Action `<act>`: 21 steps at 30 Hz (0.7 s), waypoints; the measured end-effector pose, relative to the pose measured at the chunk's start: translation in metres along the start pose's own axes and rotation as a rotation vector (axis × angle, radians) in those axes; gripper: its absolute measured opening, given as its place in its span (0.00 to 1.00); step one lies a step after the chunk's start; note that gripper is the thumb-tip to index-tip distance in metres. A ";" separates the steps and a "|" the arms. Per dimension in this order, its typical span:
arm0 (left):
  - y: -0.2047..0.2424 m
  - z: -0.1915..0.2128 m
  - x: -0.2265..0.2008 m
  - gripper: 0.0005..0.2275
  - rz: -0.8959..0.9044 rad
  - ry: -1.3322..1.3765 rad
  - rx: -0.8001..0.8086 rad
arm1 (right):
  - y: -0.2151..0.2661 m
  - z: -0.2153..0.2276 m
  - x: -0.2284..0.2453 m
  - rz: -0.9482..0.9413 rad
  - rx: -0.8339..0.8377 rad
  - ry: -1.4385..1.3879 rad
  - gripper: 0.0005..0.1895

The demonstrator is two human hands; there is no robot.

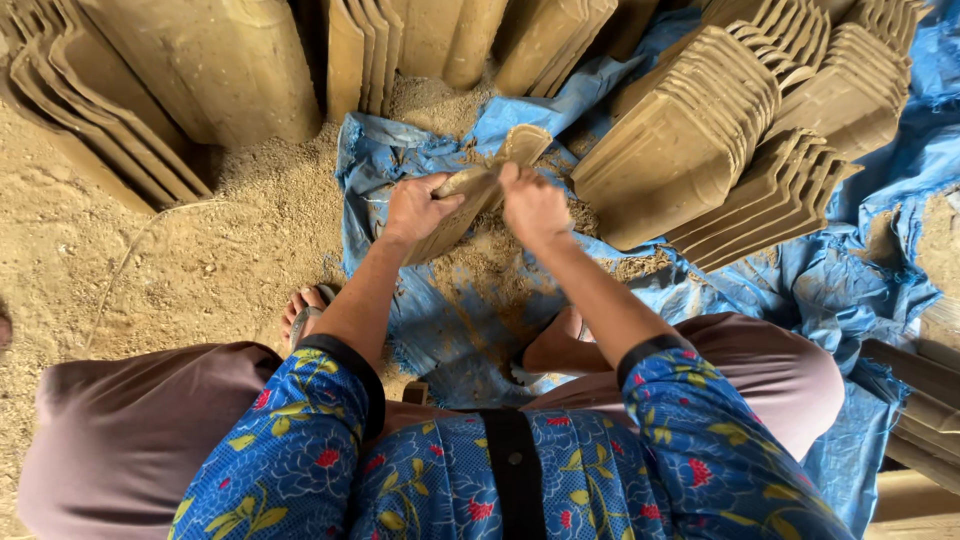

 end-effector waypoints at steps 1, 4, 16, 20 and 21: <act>-0.003 -0.003 0.001 0.11 0.007 -0.009 -0.018 | -0.002 -0.011 -0.010 -0.001 -0.076 0.081 0.07; 0.004 0.012 -0.022 0.10 0.013 0.006 -0.027 | -0.010 -0.004 -0.001 0.027 -0.060 0.058 0.06; 0.011 0.018 -0.014 0.09 0.015 0.056 -0.020 | -0.003 -0.033 -0.041 -0.035 0.166 -0.051 0.03; 0.014 0.018 -0.021 0.08 0.016 0.066 -0.026 | -0.004 -0.010 -0.037 -0.038 0.241 -0.067 0.04; 0.014 0.018 -0.019 0.08 0.012 0.064 -0.024 | -0.005 -0.014 -0.036 -0.042 0.239 -0.066 0.04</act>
Point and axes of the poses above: each hand's wrist, its own y-axis away from the middle knuckle, its own z-axis out of the back of the hand, x = y × z, the point moved 5 cm from there along -y, towards the middle knuckle, and after that the axes turned 5 degrees about z, right-handed, at the moved point
